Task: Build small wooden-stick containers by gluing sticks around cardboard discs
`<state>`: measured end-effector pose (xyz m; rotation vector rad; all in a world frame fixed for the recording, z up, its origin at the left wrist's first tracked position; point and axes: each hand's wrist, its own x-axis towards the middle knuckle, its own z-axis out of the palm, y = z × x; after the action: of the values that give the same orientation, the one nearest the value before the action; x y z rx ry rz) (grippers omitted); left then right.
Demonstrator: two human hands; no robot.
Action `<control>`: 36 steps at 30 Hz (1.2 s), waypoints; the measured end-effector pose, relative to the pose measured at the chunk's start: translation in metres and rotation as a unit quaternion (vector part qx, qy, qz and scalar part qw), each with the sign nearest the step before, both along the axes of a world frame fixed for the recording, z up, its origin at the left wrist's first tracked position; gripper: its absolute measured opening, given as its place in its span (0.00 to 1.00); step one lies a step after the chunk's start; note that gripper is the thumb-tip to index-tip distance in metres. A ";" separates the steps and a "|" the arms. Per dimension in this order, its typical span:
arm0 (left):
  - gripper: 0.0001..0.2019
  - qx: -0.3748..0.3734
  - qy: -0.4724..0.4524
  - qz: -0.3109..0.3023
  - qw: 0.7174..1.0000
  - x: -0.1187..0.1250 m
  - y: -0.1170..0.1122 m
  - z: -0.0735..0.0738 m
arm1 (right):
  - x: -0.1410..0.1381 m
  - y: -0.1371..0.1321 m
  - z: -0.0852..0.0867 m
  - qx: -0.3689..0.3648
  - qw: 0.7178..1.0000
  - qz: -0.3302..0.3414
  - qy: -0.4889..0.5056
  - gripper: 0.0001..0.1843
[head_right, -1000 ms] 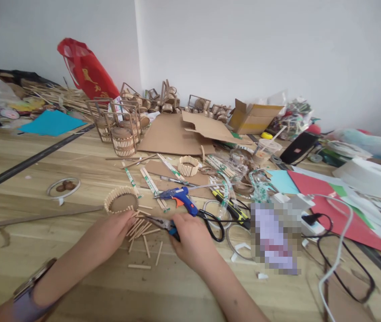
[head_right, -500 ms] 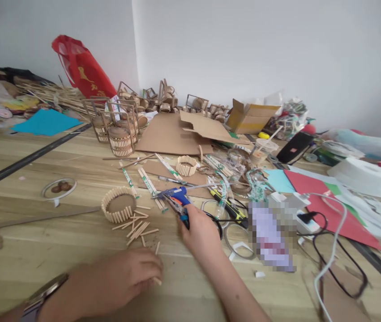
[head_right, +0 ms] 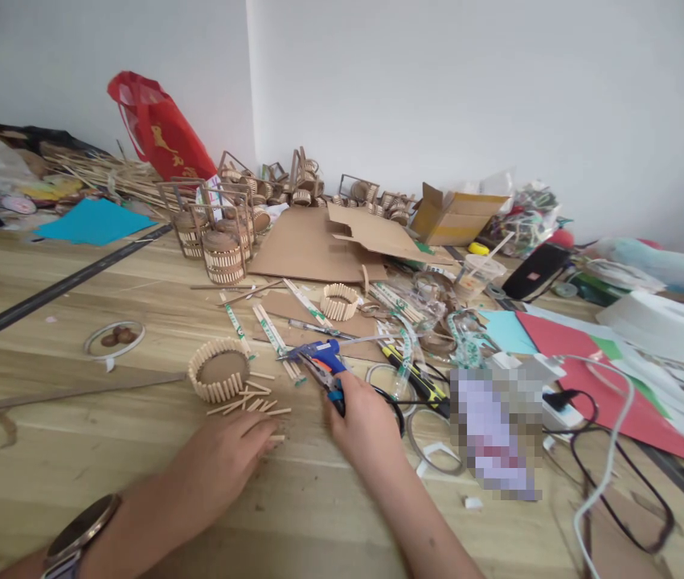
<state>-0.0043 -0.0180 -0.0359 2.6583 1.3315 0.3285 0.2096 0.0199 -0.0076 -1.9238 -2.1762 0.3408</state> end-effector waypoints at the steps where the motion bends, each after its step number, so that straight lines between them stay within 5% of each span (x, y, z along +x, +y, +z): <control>1: 0.11 0.009 -0.008 -0.007 1.000 0.000 -0.002 0.000 | 0.001 0.000 0.000 0.002 1.000 0.000 0.002 0.09; 13: 0.07 -0.057 0.073 -0.060 0.994 0.007 -0.014 0.018 | 0.009 0.006 -0.003 0.033 0.999 -0.019 0.017 0.08; 22: 0.09 -0.115 0.108 -0.081 0.984 0.015 -0.019 0.028 | 0.046 0.021 0.012 0.059 0.993 -0.097 0.008 0.08; 28: 0.07 -0.112 0.090 -0.096 0.985 0.013 -0.019 0.022 | 0.031 0.022 0.017 0.047 0.998 0.001 0.034 0.09; 36: 0.08 -0.105 0.109 -0.094 0.984 0.012 -0.019 0.032 | 0.030 0.020 0.006 0.050 0.997 0.041 0.036 0.09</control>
<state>0.0072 -0.0374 -0.0038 2.6678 1.0862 -0.1244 0.2399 0.0395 -0.0014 -1.7459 -2.1868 0.3056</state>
